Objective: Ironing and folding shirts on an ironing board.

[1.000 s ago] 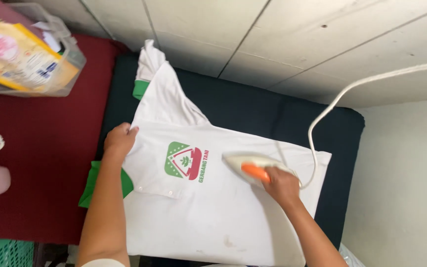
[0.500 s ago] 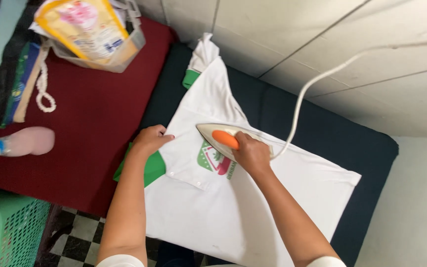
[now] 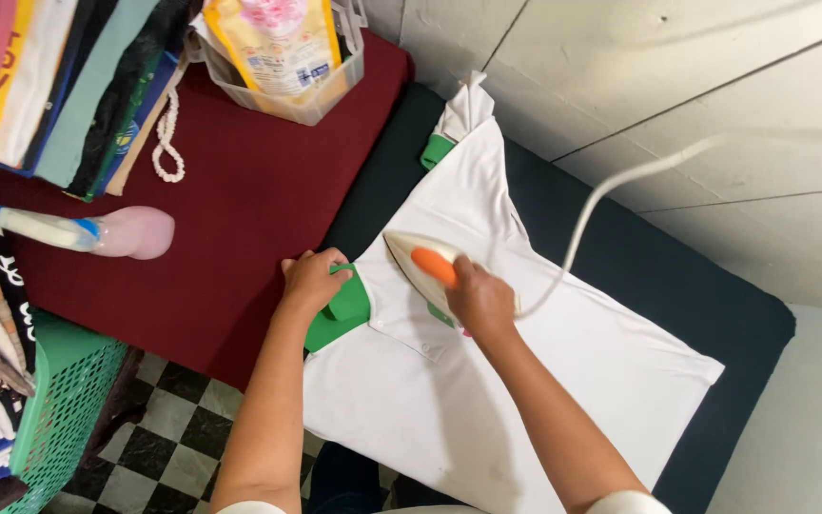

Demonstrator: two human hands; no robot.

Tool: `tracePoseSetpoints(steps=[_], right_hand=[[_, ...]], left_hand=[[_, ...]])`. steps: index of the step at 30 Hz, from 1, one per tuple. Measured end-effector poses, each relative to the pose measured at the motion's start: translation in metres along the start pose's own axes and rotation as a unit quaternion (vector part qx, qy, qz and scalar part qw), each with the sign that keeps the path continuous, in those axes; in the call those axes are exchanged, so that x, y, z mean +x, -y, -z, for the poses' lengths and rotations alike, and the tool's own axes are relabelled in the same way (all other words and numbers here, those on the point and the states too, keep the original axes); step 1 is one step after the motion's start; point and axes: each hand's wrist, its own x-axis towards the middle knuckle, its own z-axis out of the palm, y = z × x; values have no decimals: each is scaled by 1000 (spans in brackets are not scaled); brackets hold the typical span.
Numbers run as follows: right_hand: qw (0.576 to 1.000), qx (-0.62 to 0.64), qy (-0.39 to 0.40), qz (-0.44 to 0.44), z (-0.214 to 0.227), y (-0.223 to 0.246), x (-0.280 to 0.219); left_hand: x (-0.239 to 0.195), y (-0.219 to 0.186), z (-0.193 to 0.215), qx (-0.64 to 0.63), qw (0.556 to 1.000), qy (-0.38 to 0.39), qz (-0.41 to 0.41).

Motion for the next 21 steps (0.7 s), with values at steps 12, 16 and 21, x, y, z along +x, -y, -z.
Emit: tracePoseSetpoints(steps=[12,16,21], right_hand=[[998,-5,-61,20,-23,31,3],[997,-24,-63,-49,-10,3,-6],[986,-40,-91,-134,7,-54,-54]], left_hand=[[0,6,-5,-14,999,16,-50],[2,1,-3,41,997,45,-42],[7,4,-8,57,996,59,-23]])
